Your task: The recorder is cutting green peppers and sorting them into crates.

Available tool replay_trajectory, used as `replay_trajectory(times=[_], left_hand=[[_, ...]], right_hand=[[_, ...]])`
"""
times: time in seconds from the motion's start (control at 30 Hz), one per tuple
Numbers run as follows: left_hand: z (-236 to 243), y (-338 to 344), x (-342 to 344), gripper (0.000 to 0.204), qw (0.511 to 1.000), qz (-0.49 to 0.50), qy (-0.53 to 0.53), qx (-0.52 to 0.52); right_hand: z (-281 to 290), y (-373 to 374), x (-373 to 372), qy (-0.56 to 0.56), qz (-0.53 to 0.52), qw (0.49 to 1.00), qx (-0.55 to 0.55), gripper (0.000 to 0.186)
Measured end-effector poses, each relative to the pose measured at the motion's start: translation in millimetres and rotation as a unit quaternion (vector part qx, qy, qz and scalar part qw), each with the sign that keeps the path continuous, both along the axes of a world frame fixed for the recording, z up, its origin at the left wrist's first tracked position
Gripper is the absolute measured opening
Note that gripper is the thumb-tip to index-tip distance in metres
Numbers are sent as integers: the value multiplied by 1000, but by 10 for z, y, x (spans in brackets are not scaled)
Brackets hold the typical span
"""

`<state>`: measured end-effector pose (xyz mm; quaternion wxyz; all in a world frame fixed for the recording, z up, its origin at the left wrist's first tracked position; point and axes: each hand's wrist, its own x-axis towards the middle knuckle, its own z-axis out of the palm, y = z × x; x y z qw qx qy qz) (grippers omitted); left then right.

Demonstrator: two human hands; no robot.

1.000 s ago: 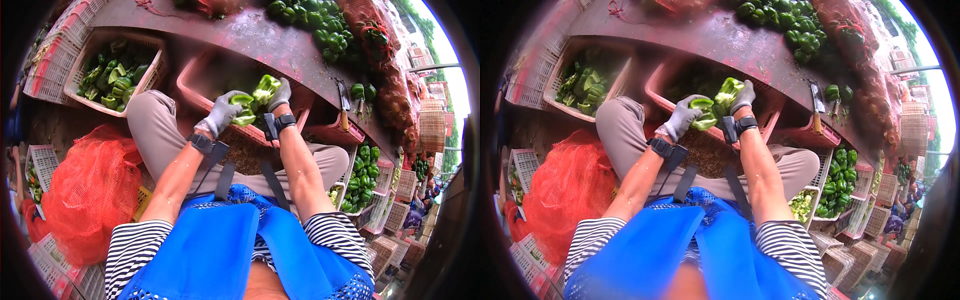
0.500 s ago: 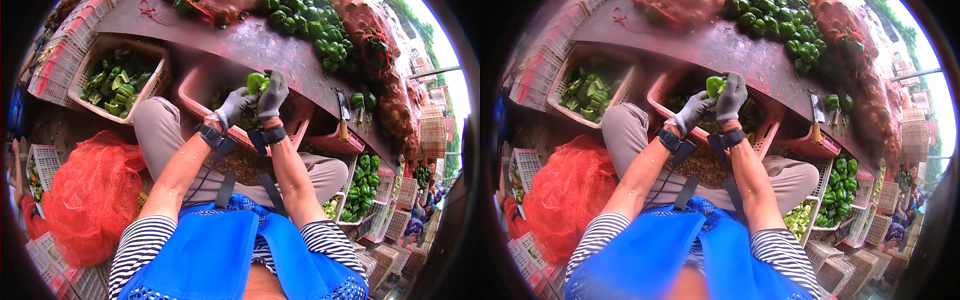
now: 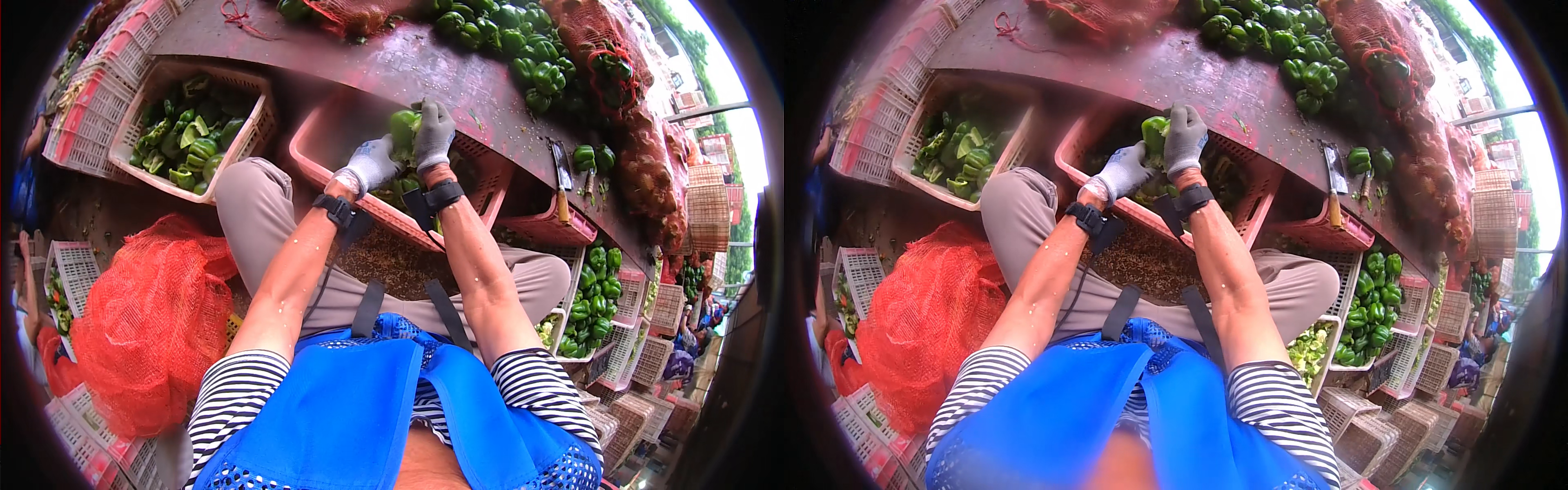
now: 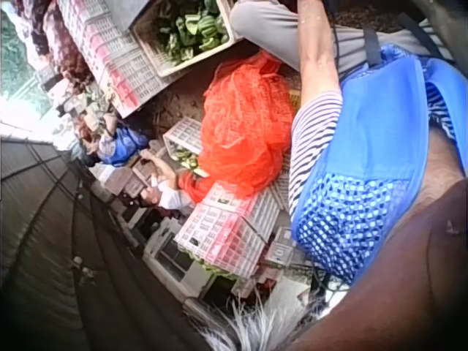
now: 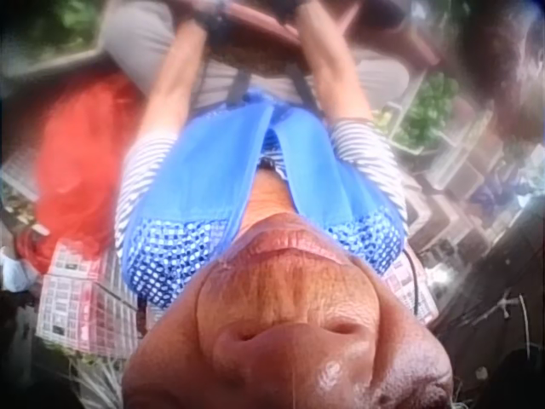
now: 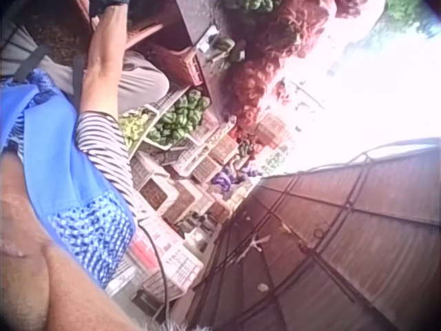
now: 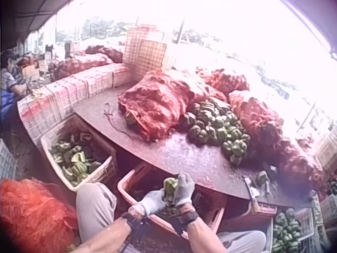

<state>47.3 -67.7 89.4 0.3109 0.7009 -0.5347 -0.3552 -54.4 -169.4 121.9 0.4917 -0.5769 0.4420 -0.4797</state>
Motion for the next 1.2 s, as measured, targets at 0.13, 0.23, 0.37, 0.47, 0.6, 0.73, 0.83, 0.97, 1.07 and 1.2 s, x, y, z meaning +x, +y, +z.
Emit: replay_trajectory(times=[0.13, 0.23, 0.37, 0.47, 0.6, 0.73, 0.83, 0.97, 1.07, 1.2], left_hand=[[-180, 138, 154, 58, 962, 88, 220, 132], [-134, 119, 236, 77, 975, 79, 155, -135], [397, 20, -112, 93, 988, 49, 109, -96], [167, 45, -76, 36, 993, 87, -22, -74], [451, -105, -707, 84, 981, -56, 123, -143], [778, -27, -1155, 95, 938, -150, 285, -127], [679, -140, -1301, 77, 954, -201, 198, -101], [408, -123, -1179, 58, 954, -240, 179, -31], [248, -111, -1217, 53, 951, -246, 170, 79], [35, -73, -1329, 51, 945, -247, 203, 73]], right_hand=[[620, 242, 117, -9, 76, 986, -146, 37], [720, 70, 46, 66, 49, 988, -130, 35], [402, -139, -629, 236, 147, 958, -72, 61], [949, 494, -533, 429, 237, 868, -78, 42], [509, 434, -1169, 284, 115, 948, -88, 37], [1374, 545, -2462, 374, 31, 921, -101, 36], [1508, 972, -4276, 355, -100, 922, -117, 38], [1686, 2276, -6096, 541, -343, 766, -56, 37], [1259, 3369, -7066, 612, -446, 653, 10, 32], [395, 4310, -7425, 700, -375, 531, 296, 48]])
